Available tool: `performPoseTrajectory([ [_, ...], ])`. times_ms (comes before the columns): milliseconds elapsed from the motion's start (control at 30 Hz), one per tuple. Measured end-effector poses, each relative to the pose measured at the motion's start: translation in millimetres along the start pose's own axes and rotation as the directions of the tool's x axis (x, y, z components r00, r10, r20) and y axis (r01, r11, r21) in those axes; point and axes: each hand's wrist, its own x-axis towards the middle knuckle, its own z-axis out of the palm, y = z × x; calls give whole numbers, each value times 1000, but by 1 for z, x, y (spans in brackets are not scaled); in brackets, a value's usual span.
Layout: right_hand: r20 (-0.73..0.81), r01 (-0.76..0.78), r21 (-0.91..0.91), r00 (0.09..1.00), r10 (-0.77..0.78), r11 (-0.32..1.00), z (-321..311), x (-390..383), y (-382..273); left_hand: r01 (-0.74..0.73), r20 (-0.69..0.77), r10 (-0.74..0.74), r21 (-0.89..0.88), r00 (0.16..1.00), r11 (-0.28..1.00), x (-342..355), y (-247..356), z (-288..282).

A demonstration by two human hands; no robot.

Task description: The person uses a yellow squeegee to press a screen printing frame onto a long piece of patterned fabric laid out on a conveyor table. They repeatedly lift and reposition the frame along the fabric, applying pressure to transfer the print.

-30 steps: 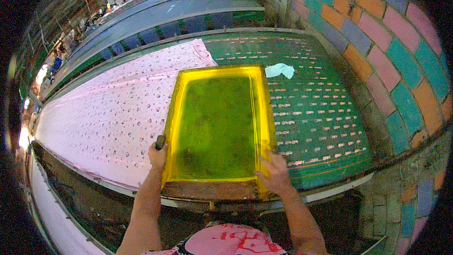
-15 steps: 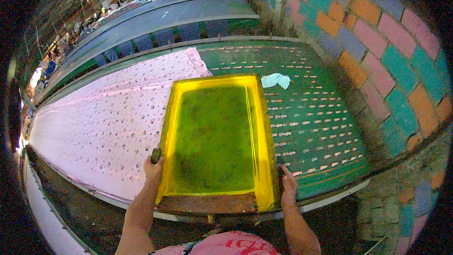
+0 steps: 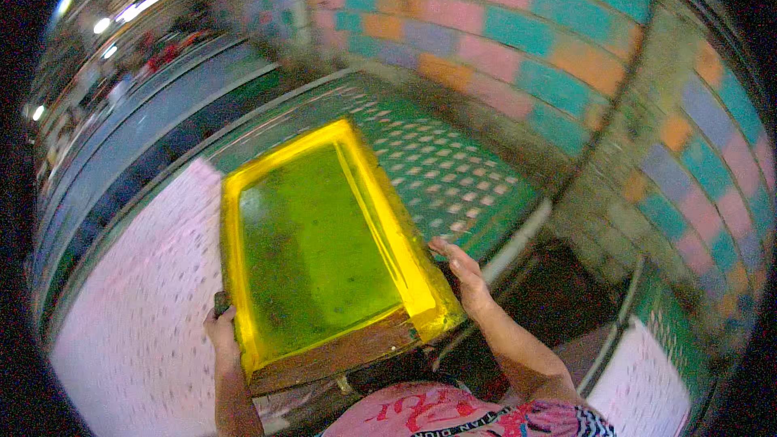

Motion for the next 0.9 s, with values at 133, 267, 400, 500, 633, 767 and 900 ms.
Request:
performPoseTrajectory([
  [133, -239, 75, 203, 971, -25, 976, -8, -45, 22, -42, 194, 15, 137, 981, 990, 51, 38, 74],
  [267, -499, 383, 191, 831, -247, 904, -13, -73, 104, -167, 279, 95, 250, 956, 954, 107, 31, 173],
  [400, -627, 426, 35, 714, -312, 904, 38, -80, 114, -210, 551, 68, 198, 832, 958, 185, 46, 223],
  [500, -771, 463, 41, 578, -267, 885, 36, -93, 132, -286, 563, 68, 309, 824, 907, 198, 31, 299],
  [633, -842, 618, -50, 397, -366, 784, 64, -106, 188, -309, 813, 135, 57, 566, 949, 207, -9, 375],
  [767, -824, 612, -214, 305, -477, 761, 73, -117, 202, -203, 890, 27, 74, 455, 977, 207, -43, 448],
  [900, -812, 583, -344, 210, -545, 736, 101, -126, 204, -118, 940, 34, 6, 340, 993, 200, -64, 495],
])
